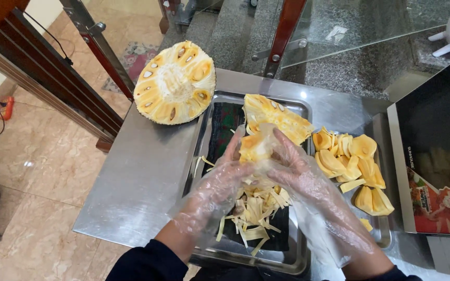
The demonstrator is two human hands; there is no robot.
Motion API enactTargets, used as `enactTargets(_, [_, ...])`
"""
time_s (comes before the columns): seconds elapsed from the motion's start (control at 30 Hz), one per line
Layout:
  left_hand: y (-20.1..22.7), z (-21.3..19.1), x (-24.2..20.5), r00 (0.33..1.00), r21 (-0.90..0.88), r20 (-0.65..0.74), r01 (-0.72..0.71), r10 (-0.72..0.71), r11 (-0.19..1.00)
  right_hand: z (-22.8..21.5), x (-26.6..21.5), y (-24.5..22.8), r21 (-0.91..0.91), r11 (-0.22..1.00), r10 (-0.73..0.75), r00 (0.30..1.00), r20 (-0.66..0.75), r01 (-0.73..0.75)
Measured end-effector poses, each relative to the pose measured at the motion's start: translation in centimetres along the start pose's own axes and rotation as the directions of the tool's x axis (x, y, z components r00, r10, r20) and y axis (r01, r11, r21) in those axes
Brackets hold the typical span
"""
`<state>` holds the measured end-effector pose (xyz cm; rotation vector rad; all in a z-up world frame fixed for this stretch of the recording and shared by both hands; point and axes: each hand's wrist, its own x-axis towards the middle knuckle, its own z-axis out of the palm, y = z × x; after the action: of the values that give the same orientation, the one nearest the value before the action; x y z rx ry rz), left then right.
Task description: Extracting edible bulbs from a jackfruit and sorting them into a tray
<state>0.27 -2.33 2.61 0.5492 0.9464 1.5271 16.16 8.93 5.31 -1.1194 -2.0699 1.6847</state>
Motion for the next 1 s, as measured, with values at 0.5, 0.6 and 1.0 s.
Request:
enactTargets(0.5, [0.5,0.4,1.9,1.0,0.41,0.012,0.018,-0.025,0.912,-0.7,-0.4,-3.3,0.322,0.945,-0.086,0.993,0.086,0.054])
enactTargets(0.6, [1.4,0.4,2.7,0.997,0.692,0.007,0.053,-0.081,0.72,-0.3,1.5,-2.9,0.017,0.997,0.072,0.995,0.073,-0.073])
enactTargets(1.0, [-2.5,-3.5,1.4,0.971,0.386,-0.105,-0.157,0.213,0.909,0.5,2.7,1.9,0.227,0.966,-0.092,0.985,-0.149,0.125])
